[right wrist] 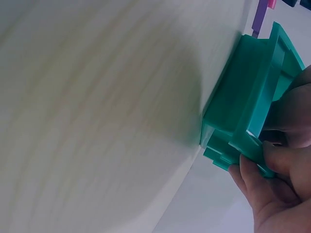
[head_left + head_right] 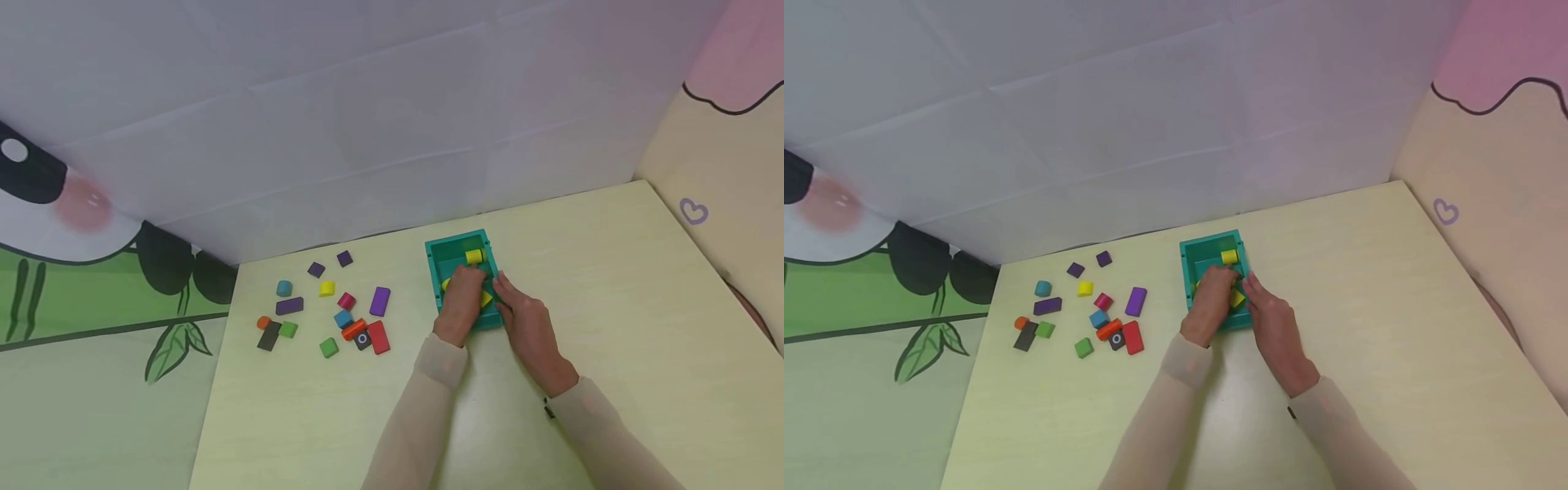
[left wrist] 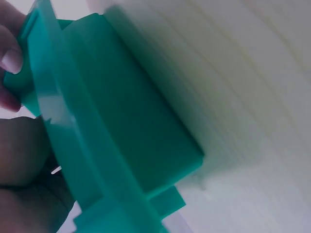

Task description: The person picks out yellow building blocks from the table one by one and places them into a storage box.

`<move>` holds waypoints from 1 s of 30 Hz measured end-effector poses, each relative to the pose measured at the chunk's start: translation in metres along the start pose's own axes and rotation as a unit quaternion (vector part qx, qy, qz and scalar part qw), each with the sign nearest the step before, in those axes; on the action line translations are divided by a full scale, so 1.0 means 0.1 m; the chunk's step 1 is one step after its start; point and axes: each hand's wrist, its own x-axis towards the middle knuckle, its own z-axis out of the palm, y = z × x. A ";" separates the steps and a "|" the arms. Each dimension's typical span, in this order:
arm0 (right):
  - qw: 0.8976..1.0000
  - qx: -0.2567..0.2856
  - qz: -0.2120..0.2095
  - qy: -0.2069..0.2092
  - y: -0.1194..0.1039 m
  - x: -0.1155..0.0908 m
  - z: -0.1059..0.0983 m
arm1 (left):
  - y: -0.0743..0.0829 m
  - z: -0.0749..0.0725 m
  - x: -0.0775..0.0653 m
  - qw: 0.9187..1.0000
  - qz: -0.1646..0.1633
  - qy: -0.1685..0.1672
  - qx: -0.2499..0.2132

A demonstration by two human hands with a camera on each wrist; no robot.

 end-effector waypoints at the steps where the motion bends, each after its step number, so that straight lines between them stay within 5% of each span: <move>1: 1.000 0.001 -0.001 0.001 0.00 0.00 0.00 | 0.00 -0.01 -0.01 1.000 0.003 0.004 -0.003; 10: 1.000 -0.002 -0.005 0.010 -0.01 -0.01 0.01 | -0.07 -0.19 -0.16 0.998 0.014 0.038 -0.051; 18: 1.000 -0.002 -0.005 0.014 -0.01 -0.01 0.01 | -0.27 -0.37 -0.28 0.991 0.015 0.107 -0.079; 30: 1.000 0.003 0.011 -0.001 -0.02 -0.01 0.00 | -0.80 -0.63 -0.53 0.969 -0.090 0.170 -0.157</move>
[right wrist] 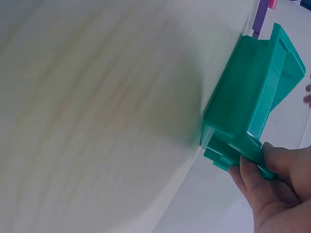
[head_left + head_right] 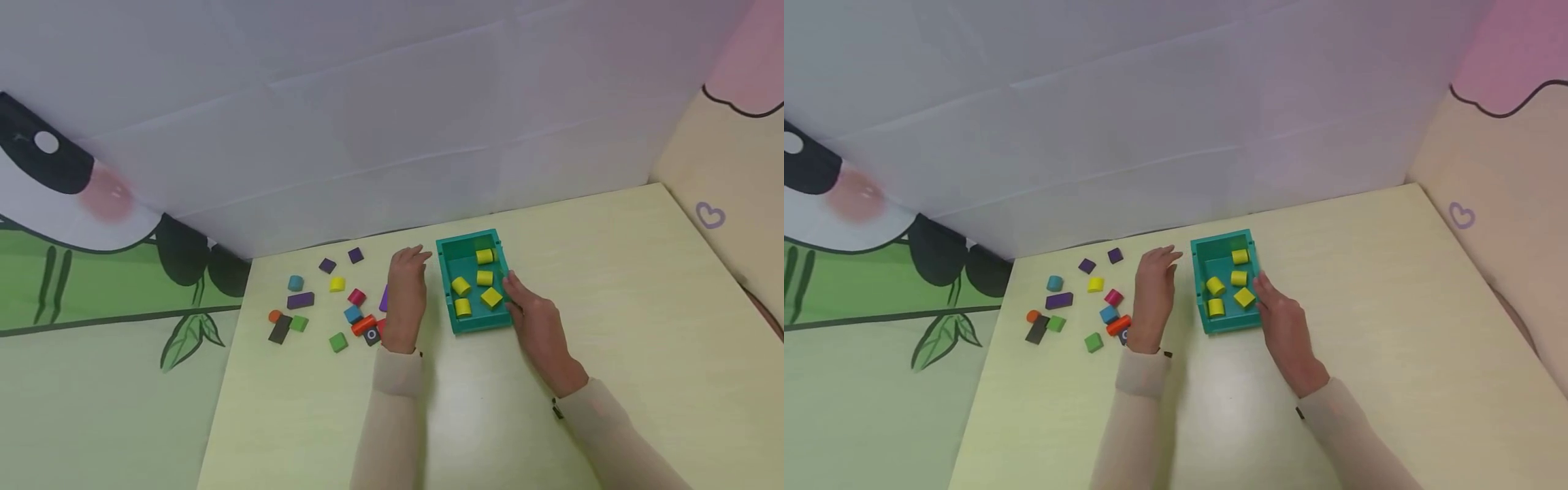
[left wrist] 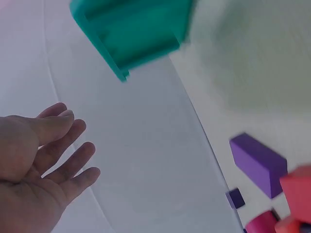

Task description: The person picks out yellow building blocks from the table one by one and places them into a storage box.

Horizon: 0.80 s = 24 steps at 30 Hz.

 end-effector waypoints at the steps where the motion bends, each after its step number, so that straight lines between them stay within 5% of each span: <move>1: 1.000 0.000 -0.001 0.001 0.00 0.00 0.00 | -0.04 -0.03 0.00 1.000 -0.002 0.005 0.004; 9: 1.000 0.004 0.004 -0.002 0.00 0.00 0.00 | -0.33 -0.16 0.01 0.999 -0.036 0.016 0.002; 17: 1.000 0.004 -0.008 0.006 0.00 0.00 0.01 | -0.56 -0.21 0.02 0.998 0.002 0.055 0.001; 24: 1.000 0.006 -0.006 0.008 0.00 0.00 0.01 | -0.78 -0.24 -0.04 0.997 -0.019 0.068 0.005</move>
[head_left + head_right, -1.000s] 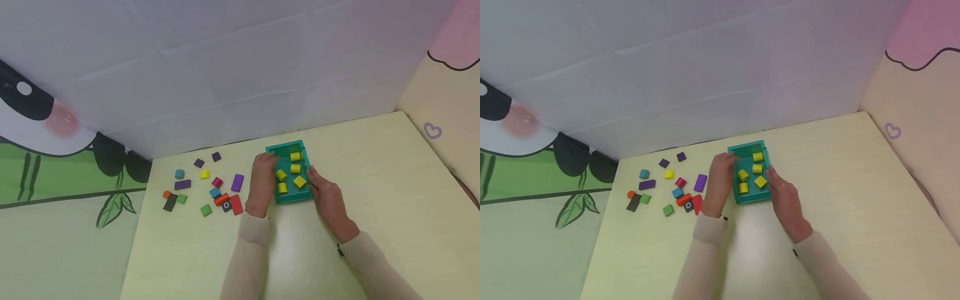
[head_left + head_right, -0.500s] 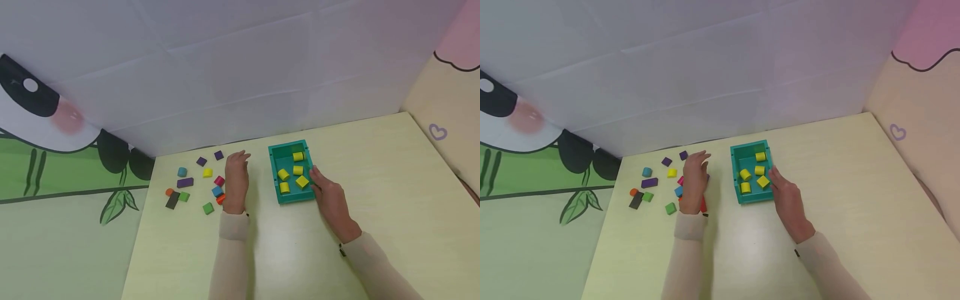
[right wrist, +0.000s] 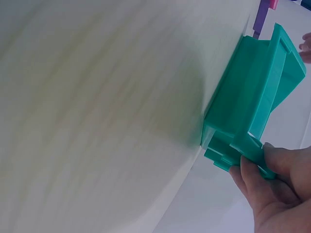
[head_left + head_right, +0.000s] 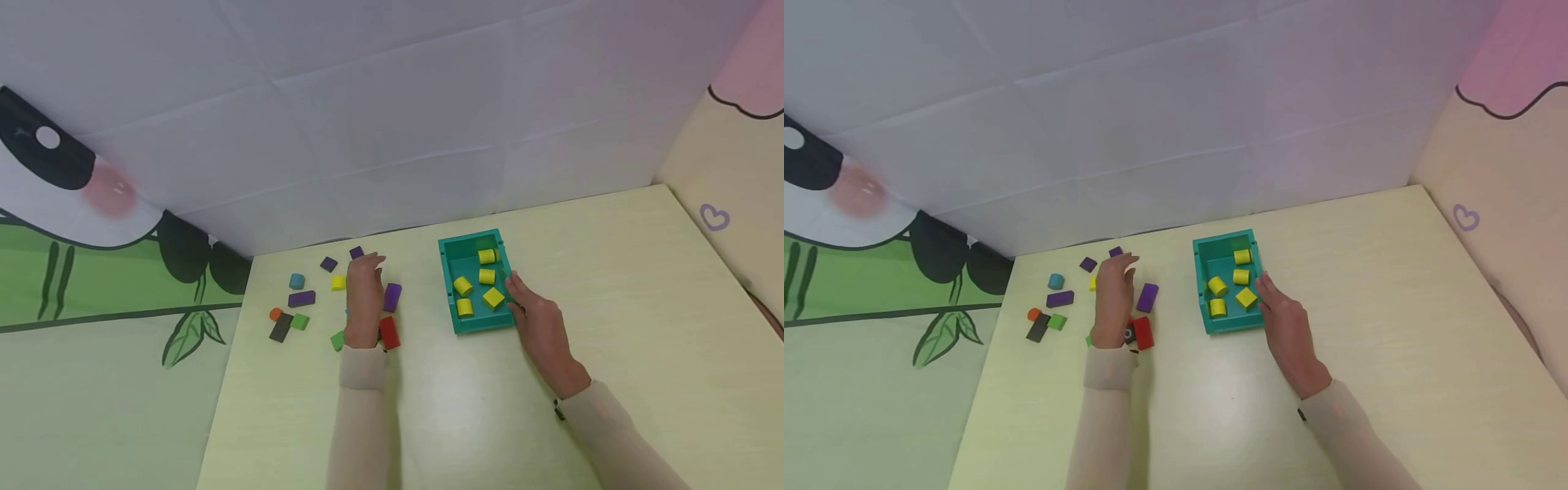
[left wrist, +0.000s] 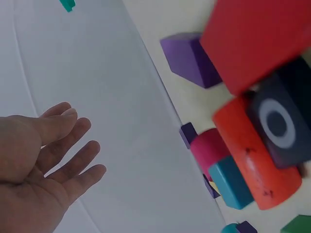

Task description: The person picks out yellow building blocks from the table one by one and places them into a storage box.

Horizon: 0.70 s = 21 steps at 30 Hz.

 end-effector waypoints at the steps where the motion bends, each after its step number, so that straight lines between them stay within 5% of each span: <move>1: 1.000 0.000 0.000 0.000 0.00 0.00 0.00 | -0.04 0.00 -0.01 1.000 -0.005 0.000 0.003; 8: 1.000 -0.003 0.001 -0.001 0.01 0.00 0.00 | -0.30 -0.03 -0.01 1.000 -0.022 0.005 0.013; 21: 1.000 -0.004 0.006 -0.006 0.01 0.01 0.00 | -0.72 -0.07 0.02 0.992 -0.116 -0.037 0.028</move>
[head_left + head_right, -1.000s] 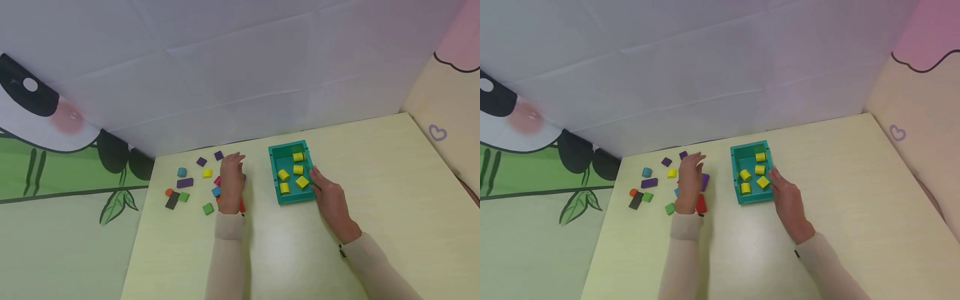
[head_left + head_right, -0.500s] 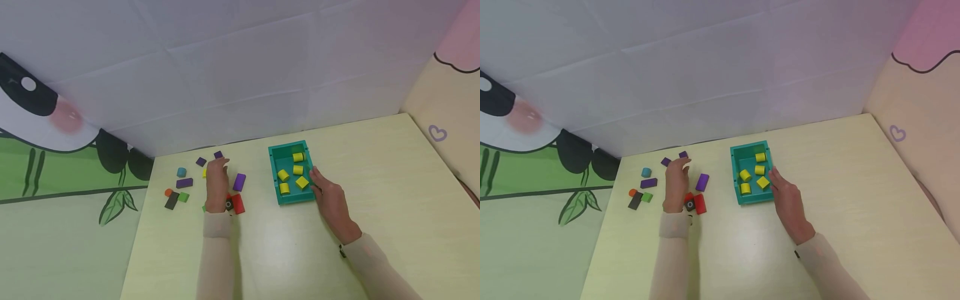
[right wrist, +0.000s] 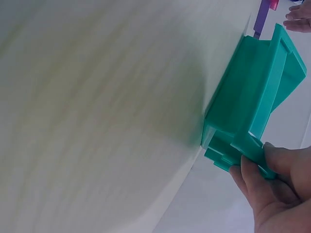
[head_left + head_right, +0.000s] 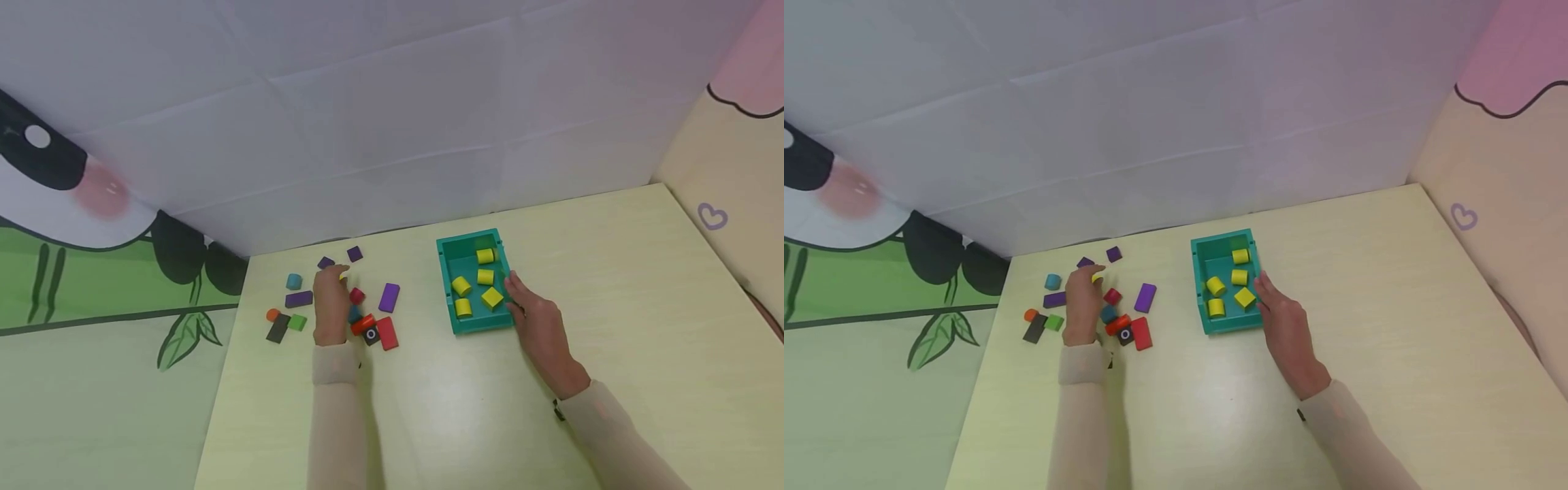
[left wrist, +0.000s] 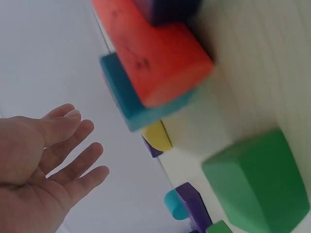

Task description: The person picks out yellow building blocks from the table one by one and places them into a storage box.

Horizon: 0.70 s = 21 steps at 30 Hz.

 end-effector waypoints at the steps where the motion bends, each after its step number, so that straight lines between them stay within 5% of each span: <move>1: 1.000 0.000 0.000 0.000 0.00 0.00 0.00 | -0.02 0.00 0.00 1.000 -0.008 -0.004 0.000; 7: 1.000 -0.002 0.006 -0.006 -0.01 0.00 0.00 | -0.13 -0.02 0.05 0.999 -0.037 -0.027 0.004; 21: 1.000 -0.004 0.023 -0.020 -0.04 0.00 -0.03 | -0.38 0.03 0.12 0.997 -0.049 -0.062 0.013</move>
